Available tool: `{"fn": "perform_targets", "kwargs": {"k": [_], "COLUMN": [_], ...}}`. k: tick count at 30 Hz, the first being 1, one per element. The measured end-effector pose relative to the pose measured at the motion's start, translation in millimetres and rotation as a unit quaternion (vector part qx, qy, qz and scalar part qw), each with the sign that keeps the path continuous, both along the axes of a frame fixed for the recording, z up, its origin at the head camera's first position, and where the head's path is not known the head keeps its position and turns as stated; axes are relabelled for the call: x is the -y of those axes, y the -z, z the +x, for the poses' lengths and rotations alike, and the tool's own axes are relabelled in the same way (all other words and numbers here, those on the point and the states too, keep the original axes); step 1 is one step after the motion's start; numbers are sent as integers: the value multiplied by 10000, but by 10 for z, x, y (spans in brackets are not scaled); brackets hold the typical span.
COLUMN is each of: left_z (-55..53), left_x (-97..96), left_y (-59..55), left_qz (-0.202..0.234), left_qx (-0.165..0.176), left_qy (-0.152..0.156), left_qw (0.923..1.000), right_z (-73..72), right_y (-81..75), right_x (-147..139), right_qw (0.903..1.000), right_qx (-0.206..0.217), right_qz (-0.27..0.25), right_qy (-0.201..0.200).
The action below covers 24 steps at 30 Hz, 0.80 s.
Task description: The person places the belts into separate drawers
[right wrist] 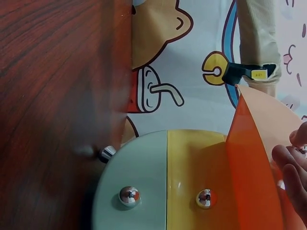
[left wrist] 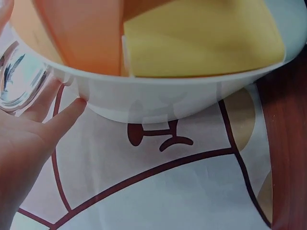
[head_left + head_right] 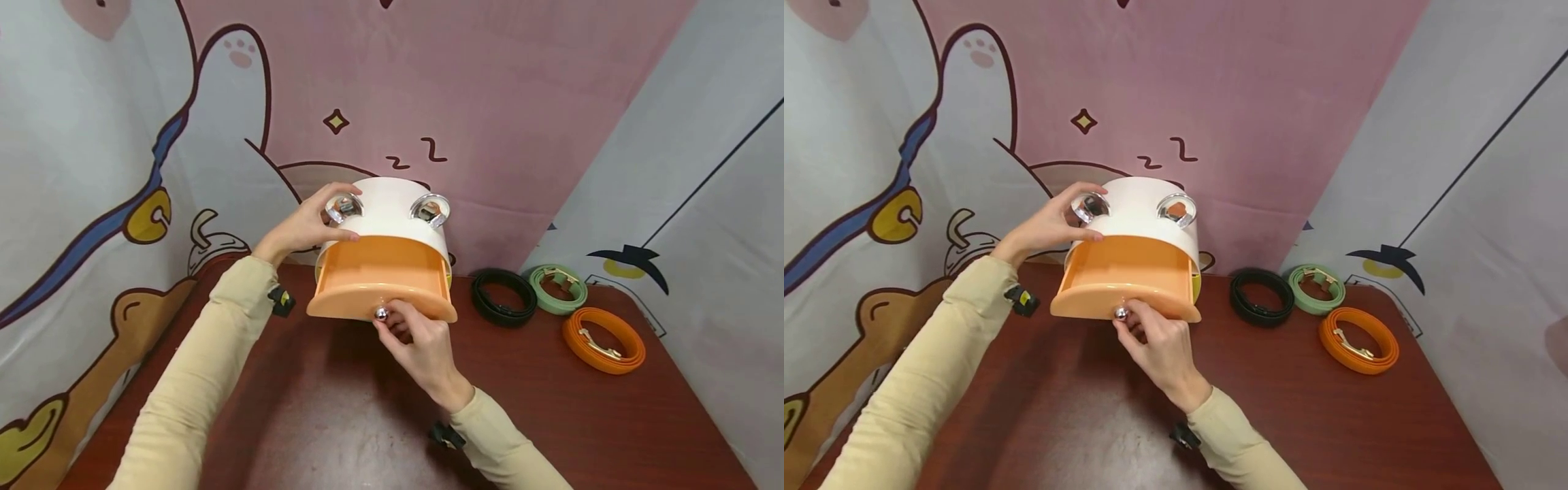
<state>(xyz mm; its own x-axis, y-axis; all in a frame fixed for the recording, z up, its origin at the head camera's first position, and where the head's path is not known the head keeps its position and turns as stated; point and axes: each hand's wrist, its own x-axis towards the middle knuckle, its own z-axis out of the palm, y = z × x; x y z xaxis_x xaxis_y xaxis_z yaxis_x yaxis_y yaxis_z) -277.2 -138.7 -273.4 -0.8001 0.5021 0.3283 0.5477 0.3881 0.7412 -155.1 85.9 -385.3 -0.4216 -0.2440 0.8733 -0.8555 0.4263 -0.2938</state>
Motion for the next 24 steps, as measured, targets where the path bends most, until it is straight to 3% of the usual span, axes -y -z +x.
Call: {"fn": "perform_targets", "kwargs": {"k": [2,5,8,15,24], "left_z": [86,75,26,-198,-217], "left_x": [-18,-13,4,83,83], "left_y": [-65,-49,-6,190,211], "left_qz": [87,191,318,513,450], "left_qx": [132,216,318,491,564], "left_qy": [-10,34,150,304,282], "left_qw": [9999,9996,9989,9970,9970], "right_z": [2,4,3,-8,2], "right_y": [1,0,3,8,35], "right_x": [-5,-11,-16,-4,16], "right_qw": [10000,9999,10000,9997,9984], "right_qx": [-39,-78,-9,136,-142], "right_qz": [-21,-34,-9,158,184], "right_qy": [-38,-59,-81,-93,-510]}}
